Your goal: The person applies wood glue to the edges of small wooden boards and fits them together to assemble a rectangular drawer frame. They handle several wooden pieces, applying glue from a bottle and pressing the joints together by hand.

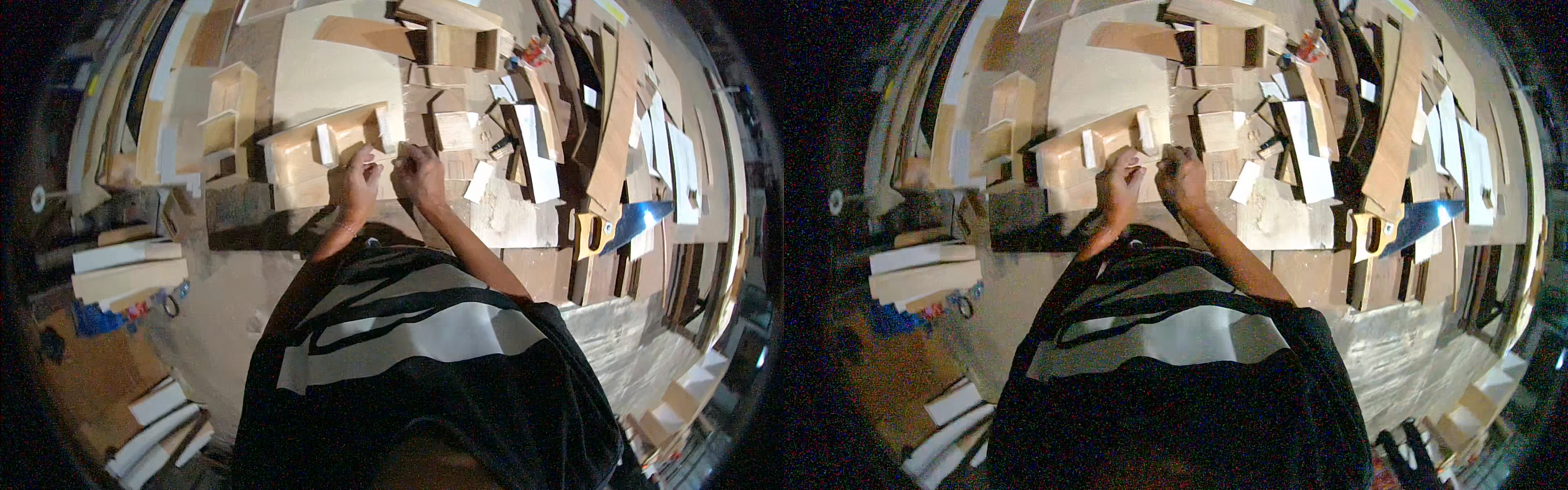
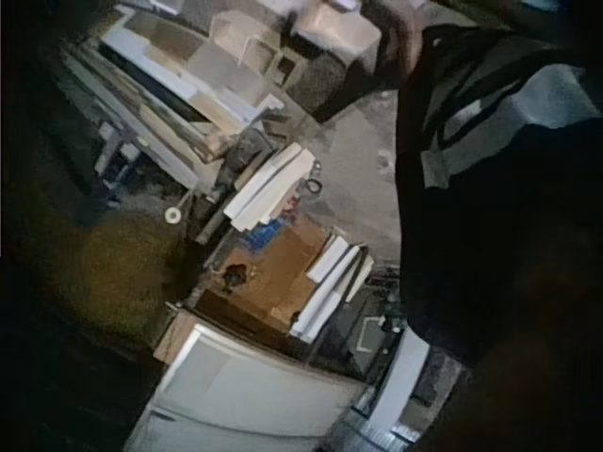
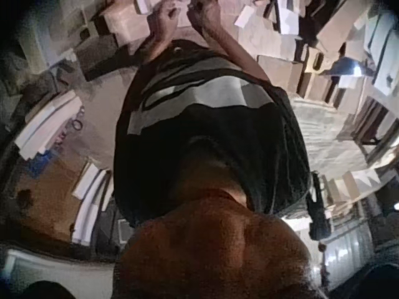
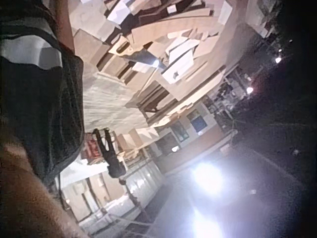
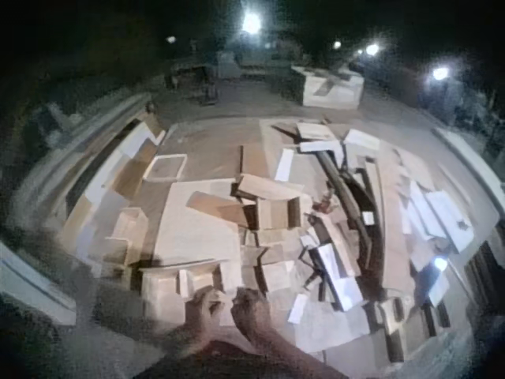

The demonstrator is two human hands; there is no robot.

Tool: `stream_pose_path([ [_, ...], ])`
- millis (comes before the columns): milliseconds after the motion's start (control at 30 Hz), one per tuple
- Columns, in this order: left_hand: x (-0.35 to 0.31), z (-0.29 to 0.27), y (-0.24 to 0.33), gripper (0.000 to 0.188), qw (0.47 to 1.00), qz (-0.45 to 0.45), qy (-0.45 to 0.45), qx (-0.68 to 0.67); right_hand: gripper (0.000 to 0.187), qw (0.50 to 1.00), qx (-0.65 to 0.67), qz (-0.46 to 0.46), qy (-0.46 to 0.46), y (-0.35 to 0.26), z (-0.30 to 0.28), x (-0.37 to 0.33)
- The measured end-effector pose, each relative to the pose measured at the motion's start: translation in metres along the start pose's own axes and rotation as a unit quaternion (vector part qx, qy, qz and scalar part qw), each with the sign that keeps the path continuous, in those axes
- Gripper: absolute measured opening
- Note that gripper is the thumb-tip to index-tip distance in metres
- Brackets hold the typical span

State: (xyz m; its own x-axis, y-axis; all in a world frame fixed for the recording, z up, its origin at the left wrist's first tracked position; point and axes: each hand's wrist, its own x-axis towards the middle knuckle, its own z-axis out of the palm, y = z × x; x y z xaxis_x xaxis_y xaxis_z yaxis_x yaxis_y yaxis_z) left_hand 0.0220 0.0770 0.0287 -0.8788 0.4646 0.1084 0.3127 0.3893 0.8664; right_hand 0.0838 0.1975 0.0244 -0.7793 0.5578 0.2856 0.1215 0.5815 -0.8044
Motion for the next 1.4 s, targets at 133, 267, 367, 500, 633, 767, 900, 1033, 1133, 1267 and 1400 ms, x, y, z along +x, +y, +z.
stream_pose_path([
  [133, 0.016, 0.004, 0.006, 0.046, 0.999, -0.001, -0.021, 0.026, 0.031, 0.999, 0.001, 0.036, -0.002, -0.002, -0.001, 0.003],
  [267, 0.026, 0.006, -0.007, 0.048, 0.996, 0.039, -0.045, 0.062, 0.031, 0.999, 0.006, 0.049, -0.010, 0.013, 0.011, 0.004],
  [367, 0.028, 0.008, -0.007, 0.045, 0.996, 0.041, -0.042, 0.068, 0.024, 1.000, -0.013, 0.007, 0.016, 0.015, 0.011, 0.004],
  [500, 0.033, 0.011, -0.016, 0.042, 0.995, 0.050, -0.042, 0.070, 0.025, 0.998, -0.051, 0.027, -0.017, 0.007, 0.006, 0.006],
  [633, 0.032, 0.011, -0.010, 0.036, 0.996, 0.049, -0.033, 0.069, 0.023, 0.998, -0.057, 0.002, 0.002, 0.010, 0.009, 0.008],
  [767, 0.032, 0.010, -0.006, 0.032, 0.988, 0.035, -0.032, 0.148, 0.020, 0.998, -0.065, 0.007, -0.022, 0.009, 0.011, 0.010],
  [900, 0.032, 0.009, -0.005, 0.029, 0.985, 0.015, -0.045, 0.165, 0.012, 0.998, -0.061, 0.004, -0.002, 0.001, 0.004, 0.013],
  [1033, 0.033, 0.008, -0.001, 0.039, 0.987, 0.048, -0.041, 0.145, 0.017, 0.996, -0.077, 0.005, -0.034, 0.008, 0.010, 0.013],
  [1133, 0.030, 0.004, 0.002, 0.047, 0.991, -0.003, -0.054, 0.122, 0.023, 0.998, -0.044, -0.007, -0.045, 0.004, 0.007, 0.015],
  [1267, 0.030, 0.004, -0.004, 0.053, 0.995, -0.001, -0.066, 0.070, 0.041, 0.998, -0.020, -0.032, -0.057, 0.007, 0.006, 0.025],
  [1400, 0.034, 0.005, -0.005, 0.054, 0.994, 0.005, -0.063, 0.088, 0.046, 0.994, -0.017, -0.076, -0.081, 0.013, 0.003, 0.029],
])
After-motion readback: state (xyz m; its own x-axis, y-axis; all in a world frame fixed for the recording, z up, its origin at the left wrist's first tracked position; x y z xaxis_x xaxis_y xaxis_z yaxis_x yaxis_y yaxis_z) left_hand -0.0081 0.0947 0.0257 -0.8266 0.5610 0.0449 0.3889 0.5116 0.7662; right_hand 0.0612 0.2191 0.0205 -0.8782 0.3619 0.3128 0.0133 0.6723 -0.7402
